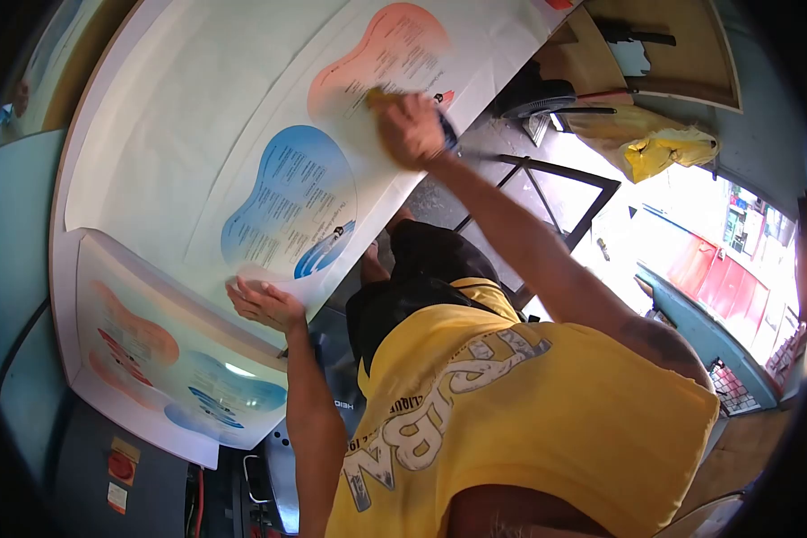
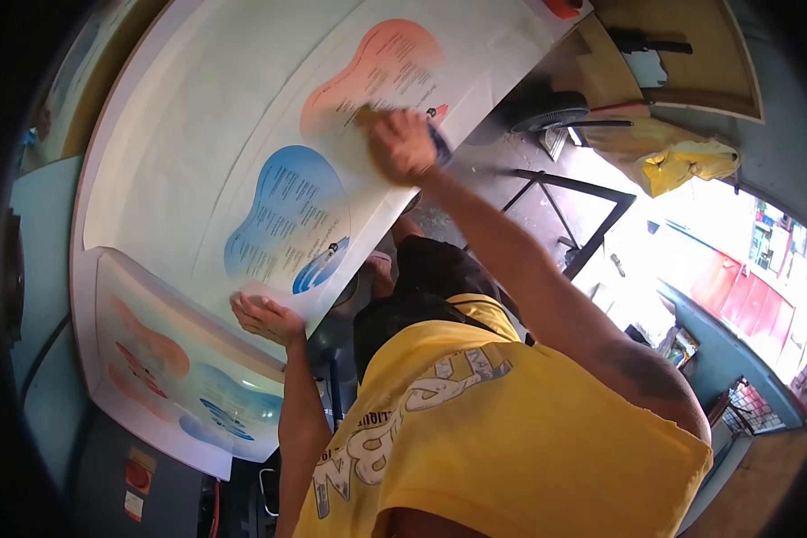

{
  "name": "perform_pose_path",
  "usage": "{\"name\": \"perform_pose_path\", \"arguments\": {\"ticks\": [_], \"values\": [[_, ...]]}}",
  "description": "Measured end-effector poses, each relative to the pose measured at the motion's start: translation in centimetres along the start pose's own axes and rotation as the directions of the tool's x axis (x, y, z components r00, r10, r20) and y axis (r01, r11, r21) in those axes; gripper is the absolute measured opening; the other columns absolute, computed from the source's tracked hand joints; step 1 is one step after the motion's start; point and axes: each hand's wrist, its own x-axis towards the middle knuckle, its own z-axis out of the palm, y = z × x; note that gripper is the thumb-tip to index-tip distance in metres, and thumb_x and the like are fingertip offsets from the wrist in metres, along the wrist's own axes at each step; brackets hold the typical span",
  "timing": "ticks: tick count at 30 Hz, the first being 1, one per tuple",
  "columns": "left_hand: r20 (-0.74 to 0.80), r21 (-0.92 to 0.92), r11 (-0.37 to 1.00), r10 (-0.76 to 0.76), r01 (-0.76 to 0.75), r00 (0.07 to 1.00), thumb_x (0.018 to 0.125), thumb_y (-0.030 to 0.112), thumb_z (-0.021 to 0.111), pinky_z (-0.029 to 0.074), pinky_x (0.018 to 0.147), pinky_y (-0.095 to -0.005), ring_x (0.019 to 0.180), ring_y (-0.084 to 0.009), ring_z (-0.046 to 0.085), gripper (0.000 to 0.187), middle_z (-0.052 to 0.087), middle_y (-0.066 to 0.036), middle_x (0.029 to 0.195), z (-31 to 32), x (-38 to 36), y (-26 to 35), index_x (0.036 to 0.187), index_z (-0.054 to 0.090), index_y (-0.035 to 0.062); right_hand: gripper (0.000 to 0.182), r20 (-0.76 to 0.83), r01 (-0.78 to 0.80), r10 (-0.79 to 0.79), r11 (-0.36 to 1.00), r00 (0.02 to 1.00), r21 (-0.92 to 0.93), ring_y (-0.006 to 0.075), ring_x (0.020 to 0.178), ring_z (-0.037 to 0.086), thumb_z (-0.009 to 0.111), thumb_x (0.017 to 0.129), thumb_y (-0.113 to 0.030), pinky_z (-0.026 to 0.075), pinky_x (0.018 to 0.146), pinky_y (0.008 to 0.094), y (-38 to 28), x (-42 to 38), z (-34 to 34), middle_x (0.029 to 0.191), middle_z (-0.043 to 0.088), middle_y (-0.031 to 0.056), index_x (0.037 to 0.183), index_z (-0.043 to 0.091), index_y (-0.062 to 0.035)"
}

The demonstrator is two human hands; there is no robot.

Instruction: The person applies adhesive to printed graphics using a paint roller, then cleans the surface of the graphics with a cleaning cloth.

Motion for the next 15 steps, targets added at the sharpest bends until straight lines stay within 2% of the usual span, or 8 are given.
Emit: {"name": "perform_pose_path", "arguments": {"ticks": [2,4,5,6,8,10,13,15], "values": [[0.027,0.005,0.999,-0.033,0.033,0.999,0.106,0.037,0.040,0.031,0.111,-0.0586,0.138,-0.0471,0.037,0.054,0.035,-0.030,0.154,0.0,0.0,0.2,0.146,0.043,0.0007,0.047,0.042,-0.142,0.139,0.987,0.989,0.073,0.0385,0.115,0.047,0.067,0.084,-0.026,0.041,0.094,0.0509,5.1,2.5,-1.0,0.122,0.052,0.0144,0.130,0.060,-0.0201],[0.041,0.013,0.999,-0.034,0.034,0.999,0.106,0.035,0.041,0.029,0.113,-0.0578,0.140,-0.0455,0.036,0.053,0.035,-0.029,0.154,-0.1,-0.2,0.2,0.146,0.043,0.0010,0.050,0.103,-0.036,0.064,0.965,0.993,-0.258,0.0405,0.122,0.044,0.064,0.086,-0.026,0.038,0.104,0.0553,9.8,3.8,-1.3,0.127,0.052,0.0179,0.134,0.055,-0.0146],[0.033,0.020,0.999,-0.036,0.035,0.999,0.106,0.034,0.042,0.029,0.113,-0.0574,0.140,-0.0447,0.036,0.052,0.035,-0.028,0.154,0.0,0.0,0.2,0.147,0.042,0.0011,0.050,0.045,-0.068,0.088,0.940,0.995,-0.335,0.0397,0.121,0.045,0.060,0.089,-0.027,0.038,0.104,0.0561,12.0,5.0,-1.0,0.127,0.051,0.0193,0.136,0.052,-0.0121],[0.064,0.010,0.999,-0.038,0.037,0.997,0.106,0.034,0.042,0.027,0.115,-0.0574,0.141,-0.0453,0.034,0.054,0.034,-0.029,0.155,-0.3,0.2,0.2,0.147,0.041,-0.0002,0.049,-0.018,-0.258,0.259,0.952,0.966,-0.166,0.0382,0.121,0.046,0.058,0.091,-0.027,0.039,0.103,0.0552,15.1,5.7,-0.4,0.126,0.053,0.0186,0.136,0.052,-0.0095],[0.058,0.001,0.999,-0.038,0.038,0.998,0.106,0.033,0.042,0.026,0.116,-0.0572,0.142,-0.0458,0.033,0.054,0.033,-0.029,0.155,-0.1,0.0,-0.3,0.148,0.040,-0.0002,0.047,-0.061,-0.247,0.243,0.884,0.968,-0.397,0.0352,0.115,0.048,0.056,0.092,-0.027,0.042,0.097,0.0517,20.2,7.2,-0.8,0.120,0.054,0.0175,0.135,0.052,-0.0079],[0.060,-0.028,0.998,-0.049,0.050,0.997,0.105,0.033,0.043,0.025,0.117,-0.0573,0.142,-0.0462,0.032,0.055,0.033,-0.029,0.156,-0.1,0.0,-0.2,0.149,0.040,0.0000,0.038,-0.233,-0.316,0.253,0.904,0.939,-0.290,0.0373,0.107,0.053,0.054,0.095,-0.021,0.044,0.093,0.0500,23.6,8.4,-1.5,0.111,0.058,0.0152,0.131,0.056,-0.0096],[0.050,-0.031,0.998,-0.058,0.059,0.997,0.106,0.035,0.040,0.027,0.113,-0.0607,0.138,-0.0490,0.035,0.053,0.033,-0.030,0.155,-0.3,0.3,0.1,0.146,0.041,0.0002,0.040,-0.203,-0.356,0.306,0.888,0.930,-0.291,0.0368,0.105,0.054,0.056,0.093,-0.020,0.044,0.093,0.0483,16.9,11.1,-3.4,0.113,0.059,0.0129,0.131,0.057,-0.0075],[0.047,-0.018,0.997,-0.071,0.072,0.996,0.106,0.035,0.041,0.028,0.113,-0.0614,0.138,-0.0494,0.036,0.053,0.034,-0.029,0.155,-0.3,0.1,-0.1,0.147,0.041,0.0016,0.045,-0.121,-0.133,0.111,0.973,0.986,-0.189,0.0360,0.107,0.055,0.056,0.093,-0.017,0.043,0.098,0.0476,11.4,10.9,-0.9,0.115,0.059,0.0137,0.136,0.055,-0.0072]]}}
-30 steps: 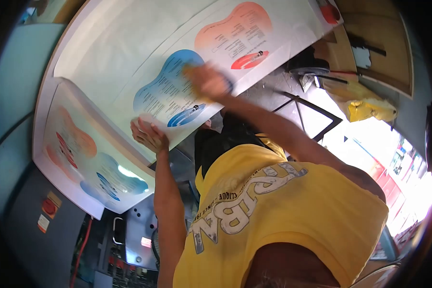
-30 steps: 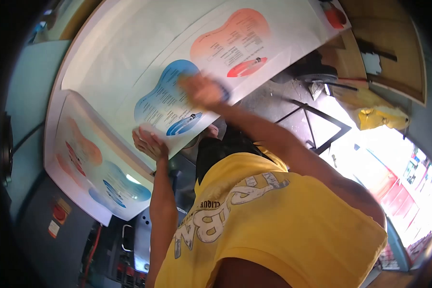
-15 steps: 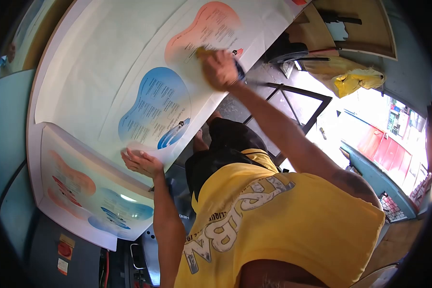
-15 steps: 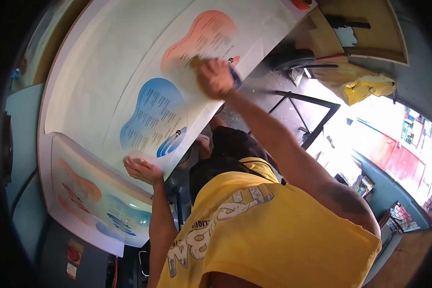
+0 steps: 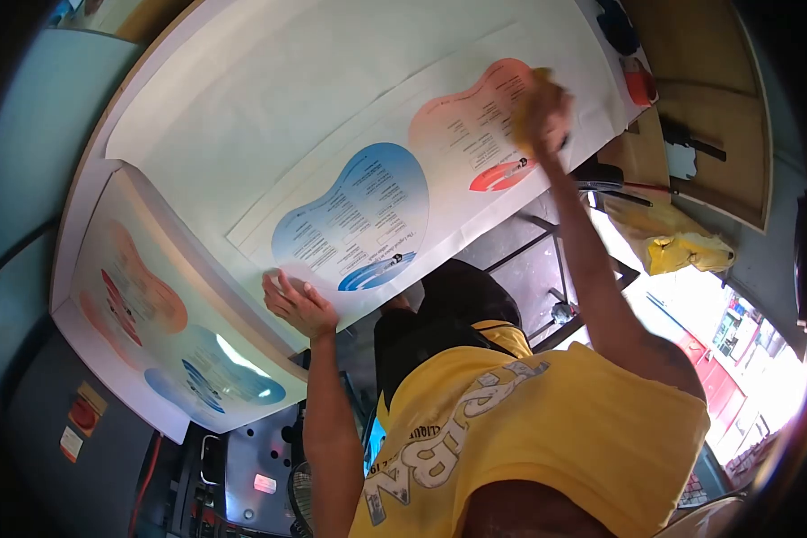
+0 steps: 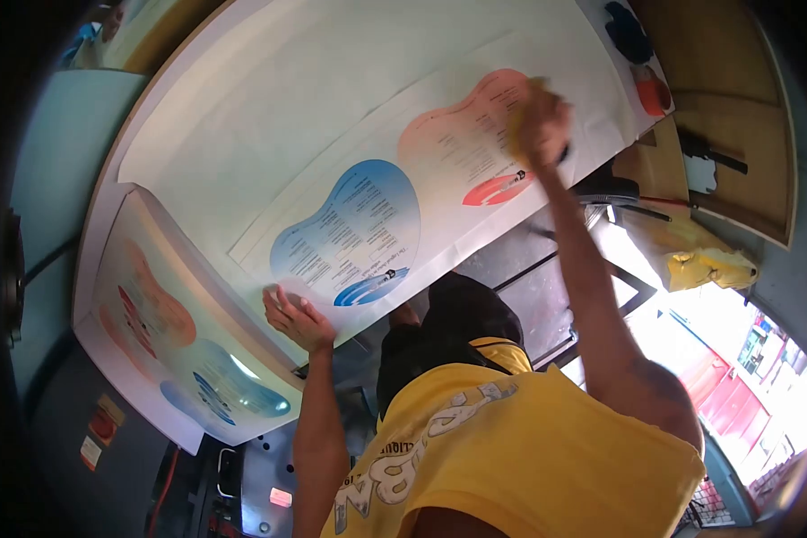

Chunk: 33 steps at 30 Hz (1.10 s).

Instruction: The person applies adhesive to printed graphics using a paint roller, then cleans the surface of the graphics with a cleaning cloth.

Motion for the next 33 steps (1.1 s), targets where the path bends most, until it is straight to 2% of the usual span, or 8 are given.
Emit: {"name": "perform_pose_path", "arguments": {"ticks": [4,6,9,12,13,17,19,33], "values": [[0.012,-0.021,1.000,-0.004,0.004,1.000,0.107,0.040,0.036,0.029,0.112,-0.0620,0.139,-0.0487,0.036,0.054,0.035,-0.029,0.154,0.5,-0.2,-0.4,0.147,0.042,0.0035,0.051,0.336,0.076,-0.299,0.837,0.893,0.543,0.0320,0.110,0.060,0.061,0.084,-0.013,0.048,0.100,0.0482,-25.5,-6.3,-1.6,0.117,0.061,0.0162,0.134,0.057,-0.0060],[0.009,-0.011,1.000,-0.008,0.009,1.000,0.107,0.042,0.035,0.030,0.112,-0.0615,0.140,-0.0480,0.036,0.055,0.034,-0.029,0.154,0.5,-0.3,-0.4,0.148,0.041,0.0048,0.035,-0.104,0.371,-0.412,0.648,0.905,0.665,0.0312,0.101,0.065,0.064,0.083,-0.017,0.052,0.092,0.0500,-36.6,-11.6,-1.0,0.098,0.064,0.0083,0.118,0.066,-0.0123],[-0.031,-0.203,0.975,-0.100,0.091,0.995,0.107,0.042,0.036,0.032,0.111,-0.0608,0.140,-0.0478,0.035,0.055,0.032,-0.029,0.156,0.6,0.0,0.6,0.150,0.039,0.0069,0.016,0.052,0.431,-0.727,0.461,0.685,0.776,0.0219,0.119,0.049,0.062,0.084,-0.026,0.042,0.099,0.0406,-42.3,-13.2,-3.6,0.121,0.056,0.0060,0.097,0.070,-0.0191],[0.030,0.067,0.998,-0.004,0.002,1.000,0.106,0.041,0.039,0.031,0.112,-0.0606,0.140,-0.0483,0.035,0.055,0.033,-0.029,0.155,0.8,-0.5,-0.9,0.149,0.040,0.0052,0.016,-0.063,0.450,-0.612,0.505,0.789,0.737,0.0267,0.118,0.054,0.063,0.087,-0.031,0.045,0.096,0.0427,-39.2,-11.7,-1.7,0.119,0.060,0.0068,0.093,0.070,-0.0177],[0.035,0.046,0.999,-0.010,0.008,0.999,0.106,0.040,0.040,0.031,0.112,-0.0607,0.140,-0.0483,0.035,0.055,0.033,-0.029,0.155,0.6,-0.8,-0.9,0.148,0.041,0.0046,0.017,0.445,-0.141,-0.536,0.514,0.717,0.846,0.0298,0.110,0.060,0.061,0.093,-0.029,0.047,0.095,0.0453,-37.0,-9.1,-1.7,0.108,0.066,0.0101,0.097,0.070,-0.0156],[0.025,0.020,0.999,-0.035,0.035,0.999,0.105,0.043,0.042,0.025,0.116,-0.0585,0.142,-0.0446,0.033,0.058,0.035,-0.027,0.156,0.5,-0.6,-0.9,0.146,0.044,0.0025,0.022,0.529,-0.062,-0.496,0.686,0.689,0.725,0.0298,0.109,0.059,0.058,0.091,-0.022,0.046,0.095,0.0459,-24.3,-0.1,-2.9,0.112,0.065,0.0072,0.108,0.071,-0.0160],[0.022,0.042,0.998,-0.041,0.040,0.999,0.105,0.042,0.043,0.026,0.116,-0.0586,0.142,-0.0443,0.033,0.057,0.035,-0.027,0.155,0.5,-0.4,-0.7,0.146,0.044,0.0024,0.028,0.036,0.347,-0.413,0.806,0.910,0.480,0.0271,0.099,0.055,0.064,0.079,-0.012,0.048,0.085,0.0423,-18.9,0.7,-1.4,0.118,0.062,-0.0004,0.104,0.071,-0.0192],[-0.015,-0.114,0.993,-0.019,0.017,1.000,0.100,0.028,0.048,0.023,0.116,-0.0615,0.142,-0.0491,0.032,0.059,0.030,-0.028,0.158,-0.2,0.0,-0.3,0.151,0.036,0.0006,0.048,0.310,-0.411,0.466,0.883,0.829,-0.228,0.0415,0.122,0.059,0.050,0.100,-0.052,0.055,0.092,0.0571,10.4,9.9,3.3,0.129,0.060,0.0192,0.131,0.055,-0.0165]]}}
